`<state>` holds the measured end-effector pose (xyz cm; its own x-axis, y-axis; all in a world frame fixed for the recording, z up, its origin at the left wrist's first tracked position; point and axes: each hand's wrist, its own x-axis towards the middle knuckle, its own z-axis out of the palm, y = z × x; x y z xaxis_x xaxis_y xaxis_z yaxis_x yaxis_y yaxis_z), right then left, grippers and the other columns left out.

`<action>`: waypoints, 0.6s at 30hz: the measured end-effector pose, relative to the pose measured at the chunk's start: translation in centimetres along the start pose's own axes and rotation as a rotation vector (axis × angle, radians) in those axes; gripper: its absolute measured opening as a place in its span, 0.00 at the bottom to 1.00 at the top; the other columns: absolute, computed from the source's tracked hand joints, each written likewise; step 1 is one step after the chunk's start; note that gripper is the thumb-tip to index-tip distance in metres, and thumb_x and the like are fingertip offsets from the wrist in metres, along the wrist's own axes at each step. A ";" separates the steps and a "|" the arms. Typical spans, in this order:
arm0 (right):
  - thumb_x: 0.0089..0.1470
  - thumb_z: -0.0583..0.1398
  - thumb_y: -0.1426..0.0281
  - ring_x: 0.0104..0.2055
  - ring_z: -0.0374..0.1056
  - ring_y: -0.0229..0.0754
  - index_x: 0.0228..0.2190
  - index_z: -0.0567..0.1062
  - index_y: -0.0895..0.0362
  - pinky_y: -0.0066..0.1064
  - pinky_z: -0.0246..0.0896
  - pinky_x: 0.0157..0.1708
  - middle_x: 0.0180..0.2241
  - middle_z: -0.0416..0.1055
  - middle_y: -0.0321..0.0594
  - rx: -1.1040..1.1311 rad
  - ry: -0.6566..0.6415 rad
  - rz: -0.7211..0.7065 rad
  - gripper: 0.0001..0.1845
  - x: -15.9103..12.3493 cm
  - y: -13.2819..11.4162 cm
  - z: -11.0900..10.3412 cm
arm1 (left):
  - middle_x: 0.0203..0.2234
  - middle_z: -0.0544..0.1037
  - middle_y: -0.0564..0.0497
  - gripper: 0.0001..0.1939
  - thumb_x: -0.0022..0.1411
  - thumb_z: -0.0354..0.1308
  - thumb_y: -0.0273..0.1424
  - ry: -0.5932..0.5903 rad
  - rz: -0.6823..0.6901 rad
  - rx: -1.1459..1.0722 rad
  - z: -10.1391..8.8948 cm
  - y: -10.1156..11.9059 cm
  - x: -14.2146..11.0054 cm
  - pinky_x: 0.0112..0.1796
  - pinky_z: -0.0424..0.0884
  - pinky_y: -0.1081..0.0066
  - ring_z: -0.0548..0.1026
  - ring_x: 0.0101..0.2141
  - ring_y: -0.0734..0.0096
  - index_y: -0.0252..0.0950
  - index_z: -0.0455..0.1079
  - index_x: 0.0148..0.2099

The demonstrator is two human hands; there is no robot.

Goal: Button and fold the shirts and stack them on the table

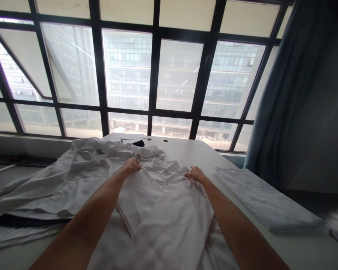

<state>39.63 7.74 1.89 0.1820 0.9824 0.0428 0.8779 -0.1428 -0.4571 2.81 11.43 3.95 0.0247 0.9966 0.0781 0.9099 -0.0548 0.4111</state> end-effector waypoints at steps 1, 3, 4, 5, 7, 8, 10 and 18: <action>0.46 0.68 0.63 0.50 0.72 0.50 0.50 0.76 0.63 0.29 0.65 0.46 0.47 0.77 0.49 0.004 -0.005 0.007 0.30 0.3 -0.1 0.0 | 0.29 0.81 0.48 0.07 0.50 0.66 0.29 0.005 0.000 0.003 -0.2 0.2 0.1 0.36 0.71 0.73 0.78 0.35 0.63 0.35 0.79 0.34; 0.46 0.67 0.66 0.47 0.73 0.49 0.42 0.79 0.62 0.29 0.65 0.43 0.41 0.78 0.47 0.011 -0.015 0.020 0.20 0.5 -0.6 -0.1 | 0.33 0.81 0.47 0.08 0.49 0.65 0.29 0.047 0.011 0.007 -0.9 0.6 0.1 0.37 0.71 0.73 0.78 0.37 0.62 0.36 0.80 0.35; 0.47 0.66 0.67 0.46 0.73 0.49 0.40 0.80 0.61 0.29 0.65 0.43 0.40 0.79 0.46 0.013 -0.011 0.022 0.17 0.4 -0.9 -0.3 | 0.36 0.81 0.47 0.09 0.50 0.65 0.29 0.079 0.018 0.011 -1.3 0.9 0.0 0.38 0.71 0.72 0.77 0.39 0.61 0.36 0.80 0.36; 0.48 0.65 0.68 0.46 0.73 0.49 0.39 0.79 0.60 0.30 0.64 0.43 0.41 0.78 0.46 0.013 0.002 0.023 0.15 0.2 -1.2 -0.6 | 0.38 0.81 0.46 0.10 0.51 0.64 0.30 0.115 0.024 0.016 -1.8 1.1 -0.2 0.39 0.71 0.71 0.77 0.40 0.60 0.36 0.80 0.38; 0.50 0.62 0.69 0.48 0.71 0.51 0.42 0.77 0.58 0.32 0.63 0.45 0.44 0.77 0.47 0.011 0.080 0.018 0.16 -0.2 -2.0 -1.7 | 0.41 0.81 0.44 0.12 0.53 0.61 0.31 0.193 0.030 0.029 -3.0 1.6 -0.8 0.42 0.71 0.68 0.76 0.43 0.58 0.35 0.80 0.41; 0.52 0.61 0.68 0.49 0.70 0.52 0.44 0.76 0.57 0.34 0.63 0.46 0.45 0.76 0.47 0.011 0.133 0.010 0.16 -0.5 -2.4 -2.3 | 0.42 0.80 0.43 0.13 0.55 0.60 0.32 0.234 0.029 0.035 -3.7 1.8 -1.1 0.43 0.71 0.66 0.76 0.43 0.56 0.35 0.79 0.42; 0.55 0.58 0.66 0.49 0.69 0.53 0.46 0.74 0.57 0.37 0.62 0.47 0.45 0.76 0.49 0.014 0.237 -0.016 0.17 -1.0 -3.3 -3.7 | 0.42 0.80 0.42 0.14 0.56 0.60 0.33 0.318 0.024 0.043 -5.2 2.3 -1.7 0.45 0.71 0.62 0.76 0.44 0.53 0.34 0.78 0.44; 0.67 0.42 0.61 0.58 0.60 0.54 0.63 0.55 0.63 0.43 0.51 0.58 0.56 0.67 0.56 0.066 0.265 -0.146 0.29 0.0 -6.9 -7.9 | 0.40 0.80 0.42 0.15 0.63 0.55 0.36 0.564 0.039 -0.074 -10.4 4.1 -0.5 0.46 0.71 0.61 0.76 0.43 0.57 0.33 0.76 0.47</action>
<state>37.06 7.74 12.06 0.1735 0.9248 0.3386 0.8740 0.0139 -0.4857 2.19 10.12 15.08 -0.1860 0.8081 0.5588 0.8809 -0.1148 0.4592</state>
